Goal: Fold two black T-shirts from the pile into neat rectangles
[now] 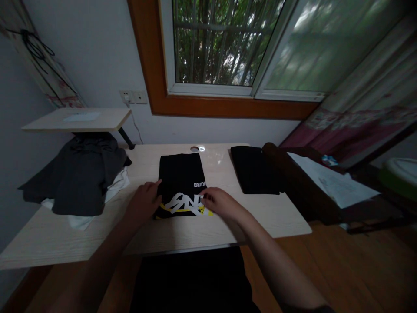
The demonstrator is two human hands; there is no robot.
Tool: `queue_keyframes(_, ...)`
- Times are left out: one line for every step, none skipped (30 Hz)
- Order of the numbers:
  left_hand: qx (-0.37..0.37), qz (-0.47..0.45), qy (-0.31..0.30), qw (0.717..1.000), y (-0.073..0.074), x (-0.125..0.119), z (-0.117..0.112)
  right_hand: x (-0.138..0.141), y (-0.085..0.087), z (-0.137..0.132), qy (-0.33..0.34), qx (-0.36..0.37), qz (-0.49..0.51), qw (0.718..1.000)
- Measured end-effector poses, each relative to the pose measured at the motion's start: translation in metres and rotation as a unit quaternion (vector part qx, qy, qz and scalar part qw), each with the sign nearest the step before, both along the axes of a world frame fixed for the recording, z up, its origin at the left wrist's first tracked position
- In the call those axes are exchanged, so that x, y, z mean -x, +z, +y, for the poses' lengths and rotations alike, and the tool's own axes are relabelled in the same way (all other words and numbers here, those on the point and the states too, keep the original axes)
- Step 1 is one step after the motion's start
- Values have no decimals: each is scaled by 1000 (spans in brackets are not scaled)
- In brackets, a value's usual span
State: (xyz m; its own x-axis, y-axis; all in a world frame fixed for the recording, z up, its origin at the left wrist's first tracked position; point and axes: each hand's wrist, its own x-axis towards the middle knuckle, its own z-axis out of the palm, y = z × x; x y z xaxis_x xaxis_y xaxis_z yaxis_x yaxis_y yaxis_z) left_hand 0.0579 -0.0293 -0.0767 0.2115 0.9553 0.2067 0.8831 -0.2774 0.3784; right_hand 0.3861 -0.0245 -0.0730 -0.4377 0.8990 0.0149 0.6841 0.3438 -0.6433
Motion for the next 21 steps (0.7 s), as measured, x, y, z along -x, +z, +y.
queue_keyframes(-24,12,-25,999,0,-7,4,10,0,3,-9,-51,-8,999)
queue_keyframes(-36,21,-50,998,-2,-15,9,20,-1,7,-23,-93,-16,995)
queue_keyframes(-40,32,-74,996,-5,-23,14,30,-3,12,-30,-118,-25,992)
queue_keyframes(-36,48,-95,994,-8,-31,19,40,-6,18,-33,-134,-35,990)
queue_keyframes(-31,63,-105,992,-12,-39,24,49,-10,25,-37,-147,-46,987)
queue_keyframes(-25,77,-108,991,-17,-45,30,58,-14,31,-35,-156,-63,985)
queue_keyframes(-21,88,-107,990,-21,-50,36,65,-18,38,-38,-163,-80,983)
queue_keyframes(-19,97,-101,990,-25,-54,42,72,-22,45,-43,-165,-98,980)
queue_keyframes(-20,105,-94,990,-28,-56,48,77,-26,51,-50,-165,-114,978)
queue_keyframes(-23,111,-89,990,-31,-57,54,81,-30,57,-57,-165,-127,976)
queue_keyframes(-27,115,-85,989,-33,-58,60,84,-33,63,-63,-165,-137,975)
queue_keyframes(-32,118,-83,989,-34,-58,66,85,-35,68,-69,-167,-144,973)
queue_keyframes(-36,119,-83,989,-35,-57,72,86,-38,73,-73,-170,-150,971)
queue_keyframes(-37,119,-81,989,-36,-57,78,86,-39,78,-80,-171,-155,970)
queue_keyframes(-36,119,-78,989,-36,-56,85,85,-40,82,-88,-171,-159,968)
queue_keyframes(-32,119,-72,990,-36,-55,91,83,-41,87,-98,-169,-162,967)
queue_keyframes(-24,119,-66,990,-36,-55,97,81,-42,91,-107,-163,-165,967)
queue_keyframes(-15,119,-61,991,-36,-54,103,78,-42,96,-116,-156,-168,966)
queue_keyframes(-6,118,-57,991,-37,-53,109,75,-43,100,-121,-148,-171,967)
queue_keyframes(1,118,-55,992,-37,-52,115,72,-43,105,-123,-138,-175,967)
queue_keyframes(6,117,-52,992,-38,-51,120,69,-42,109,-124,-126,-180,968)
